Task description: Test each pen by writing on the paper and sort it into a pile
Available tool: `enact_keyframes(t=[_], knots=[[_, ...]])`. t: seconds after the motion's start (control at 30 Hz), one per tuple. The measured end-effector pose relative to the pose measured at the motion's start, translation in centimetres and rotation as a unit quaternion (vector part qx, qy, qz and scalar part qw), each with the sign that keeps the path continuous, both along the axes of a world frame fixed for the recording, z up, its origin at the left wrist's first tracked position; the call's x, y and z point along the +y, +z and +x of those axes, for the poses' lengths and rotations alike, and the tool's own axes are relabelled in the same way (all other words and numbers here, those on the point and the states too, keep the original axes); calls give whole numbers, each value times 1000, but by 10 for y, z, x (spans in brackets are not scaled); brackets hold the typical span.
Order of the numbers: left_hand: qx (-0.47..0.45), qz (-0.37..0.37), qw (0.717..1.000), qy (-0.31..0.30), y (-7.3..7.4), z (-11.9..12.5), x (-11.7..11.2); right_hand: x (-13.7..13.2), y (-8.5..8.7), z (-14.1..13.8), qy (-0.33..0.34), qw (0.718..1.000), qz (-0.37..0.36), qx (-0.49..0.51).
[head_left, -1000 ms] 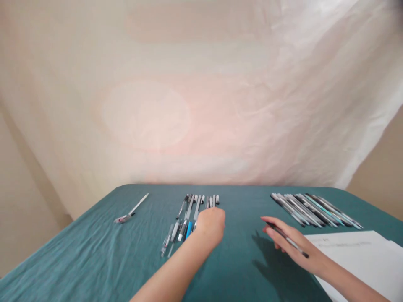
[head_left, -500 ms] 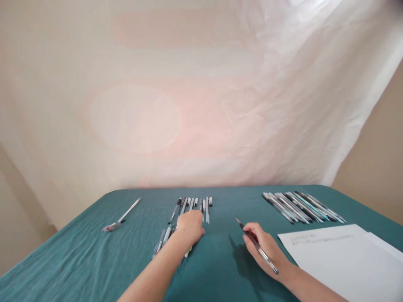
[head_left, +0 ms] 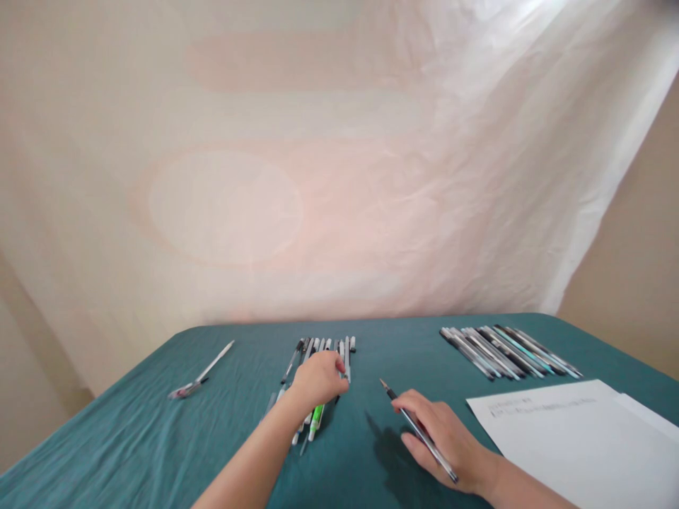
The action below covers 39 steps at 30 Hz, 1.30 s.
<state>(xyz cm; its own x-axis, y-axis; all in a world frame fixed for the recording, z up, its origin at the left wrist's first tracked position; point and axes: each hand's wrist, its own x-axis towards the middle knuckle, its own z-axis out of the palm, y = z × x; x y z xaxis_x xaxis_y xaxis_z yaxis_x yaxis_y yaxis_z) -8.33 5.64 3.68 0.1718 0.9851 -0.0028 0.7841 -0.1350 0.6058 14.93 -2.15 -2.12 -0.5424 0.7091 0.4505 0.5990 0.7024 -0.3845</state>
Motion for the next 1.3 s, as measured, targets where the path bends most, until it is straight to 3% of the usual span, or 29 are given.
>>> enact_keyframes(t=[0.13,0.3,0.47,0.6,0.83,1.3], knots=[[-214,-18,976,-25,-2,15,1,0,-4,4,21,998,62,15],[-428,-46,901,43,-28,42,-7,-1,-10,7,23,990,136,20],[-555,-75,823,95,-52,56,-16,-2,-11,7,32,988,151,14],[-598,-95,790,91,-58,60,-20,1,-10,4,28,992,123,11],[-612,-100,781,67,-67,63,-23,3,-8,2,0,995,104,-3],[-566,-92,819,3,-68,67,-31,6,-9,-2,-6,996,63,-55]])
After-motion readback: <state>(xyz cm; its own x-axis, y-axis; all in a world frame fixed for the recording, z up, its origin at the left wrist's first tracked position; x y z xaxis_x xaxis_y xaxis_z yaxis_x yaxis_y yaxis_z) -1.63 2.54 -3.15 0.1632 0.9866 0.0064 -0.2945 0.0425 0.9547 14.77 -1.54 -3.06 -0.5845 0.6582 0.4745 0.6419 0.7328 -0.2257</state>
